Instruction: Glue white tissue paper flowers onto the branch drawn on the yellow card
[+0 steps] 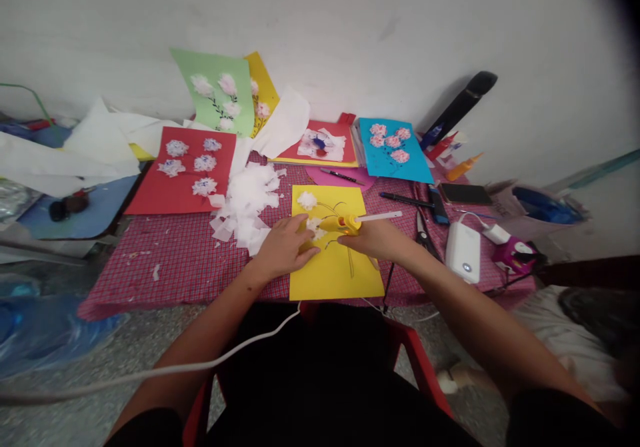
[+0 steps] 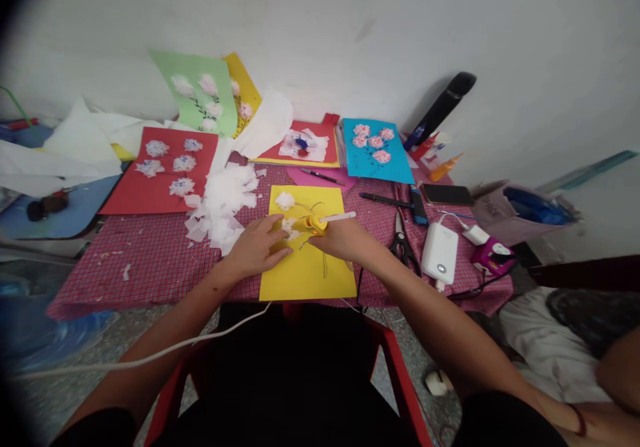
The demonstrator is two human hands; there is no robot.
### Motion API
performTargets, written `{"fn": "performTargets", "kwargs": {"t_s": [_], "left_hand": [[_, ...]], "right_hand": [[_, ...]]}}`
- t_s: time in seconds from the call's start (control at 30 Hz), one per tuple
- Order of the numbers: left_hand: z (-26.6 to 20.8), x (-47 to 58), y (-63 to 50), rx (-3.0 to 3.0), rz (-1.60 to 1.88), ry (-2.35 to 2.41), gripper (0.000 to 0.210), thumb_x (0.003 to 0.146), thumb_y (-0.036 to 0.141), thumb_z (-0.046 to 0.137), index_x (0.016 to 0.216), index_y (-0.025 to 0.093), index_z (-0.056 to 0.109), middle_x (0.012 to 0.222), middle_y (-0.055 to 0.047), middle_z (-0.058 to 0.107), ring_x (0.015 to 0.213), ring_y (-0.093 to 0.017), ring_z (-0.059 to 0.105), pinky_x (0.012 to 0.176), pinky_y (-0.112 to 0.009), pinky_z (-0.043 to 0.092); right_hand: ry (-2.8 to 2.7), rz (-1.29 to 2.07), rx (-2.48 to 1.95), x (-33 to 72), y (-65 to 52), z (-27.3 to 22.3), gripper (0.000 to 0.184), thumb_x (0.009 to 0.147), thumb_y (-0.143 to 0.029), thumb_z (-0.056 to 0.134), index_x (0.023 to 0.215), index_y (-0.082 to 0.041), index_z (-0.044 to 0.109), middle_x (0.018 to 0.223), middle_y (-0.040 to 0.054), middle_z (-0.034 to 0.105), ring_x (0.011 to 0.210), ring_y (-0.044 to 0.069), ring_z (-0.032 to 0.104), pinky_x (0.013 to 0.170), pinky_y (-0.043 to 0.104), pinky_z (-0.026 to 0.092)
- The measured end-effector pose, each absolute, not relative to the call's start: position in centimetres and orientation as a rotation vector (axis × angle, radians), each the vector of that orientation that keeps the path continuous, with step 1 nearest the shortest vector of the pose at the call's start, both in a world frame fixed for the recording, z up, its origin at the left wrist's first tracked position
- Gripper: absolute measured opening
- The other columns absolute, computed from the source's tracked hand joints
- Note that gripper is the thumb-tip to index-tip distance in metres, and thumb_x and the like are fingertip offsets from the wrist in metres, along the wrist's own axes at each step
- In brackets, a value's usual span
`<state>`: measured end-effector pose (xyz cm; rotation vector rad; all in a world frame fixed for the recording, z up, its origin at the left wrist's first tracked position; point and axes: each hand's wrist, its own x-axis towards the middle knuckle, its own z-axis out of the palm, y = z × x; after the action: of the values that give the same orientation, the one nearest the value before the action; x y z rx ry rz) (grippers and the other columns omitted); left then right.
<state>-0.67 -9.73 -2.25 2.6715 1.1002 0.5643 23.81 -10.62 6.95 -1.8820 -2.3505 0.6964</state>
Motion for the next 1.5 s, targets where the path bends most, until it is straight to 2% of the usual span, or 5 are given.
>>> {"fn": "performTargets", "kwargs": {"t_s": [0.23, 0.5, 0.8, 1.13, 1.5], "left_hand": [[-2.3, -0.7, -9.7, 2.681, 0.561, 1.097, 0.037, 0.096, 0.048, 0.057, 0.117, 0.02, 0.068, 0.148, -0.018, 0.048, 0.134, -0.035, 0.05, 0.109, -0.054, 0.044], [-2.4, -0.7, -9.7, 2.669, 0.589, 1.099, 0.036, 0.095, 0.047, 0.059, 0.118, 0.021, 0.068, 0.146, -0.017, 0.049, 0.132, -0.034, 0.052, 0.108, -0.054, 0.045], [-2.3, -0.7, -9.8, 2.69, 0.583, 1.103, 0.036, 0.095, 0.047, 0.058, 0.115, 0.02, 0.069, 0.145, -0.018, 0.05, 0.131, -0.033, 0.052, 0.107, -0.052, 0.046], [-2.4, -0.7, -9.7, 2.679, 0.573, 1.104, 0.037, 0.095, 0.047, 0.059, 0.118, 0.02, 0.068, 0.146, -0.018, 0.049, 0.131, -0.034, 0.052, 0.108, -0.052, 0.045], [-2.5, -0.6, -9.7, 2.668, 0.558, 1.121, 0.044, 0.094, 0.046, 0.061, 0.128, 0.019, 0.063, 0.145, -0.018, 0.05, 0.134, -0.033, 0.051, 0.112, -0.05, 0.043]], "right_hand": [[-2.163, 0.882, -1.859, 24.5, -11.1, 7.1, 0.027, 0.084, -0.038, 0.067, 0.106, -0.023, 0.075, 0.089, 0.0058, 0.077, 0.087, 0.026, 0.071, 0.069, 0.031, 0.053], [-1.663, 1.418, -1.642, 27.0, -11.8, 4.4, 0.031, 0.08, -0.048, 0.07, 0.093, -0.02, 0.064, 0.061, -0.002, 0.06, 0.049, 0.014, 0.053, 0.046, 0.026, 0.042], [-1.392, 1.536, -1.528, 27.2, -12.3, 4.0, 0.053, 0.077, -0.069, 0.069, 0.08, -0.017, 0.06, 0.073, 0.003, 0.063, 0.051, 0.011, 0.055, 0.046, 0.025, 0.042], [-1.597, 1.477, -1.619, 26.6, -12.1, 4.1, 0.042, 0.085, -0.059, 0.064, 0.079, -0.018, 0.056, 0.066, -0.0002, 0.059, 0.049, 0.01, 0.052, 0.045, 0.023, 0.035], [-1.634, 1.557, -1.576, 28.6, -13.4, 3.8, 0.046, 0.087, -0.064, 0.06, 0.072, -0.021, 0.052, 0.058, -0.0015, 0.053, 0.05, 0.011, 0.046, 0.049, 0.026, 0.033]]}}
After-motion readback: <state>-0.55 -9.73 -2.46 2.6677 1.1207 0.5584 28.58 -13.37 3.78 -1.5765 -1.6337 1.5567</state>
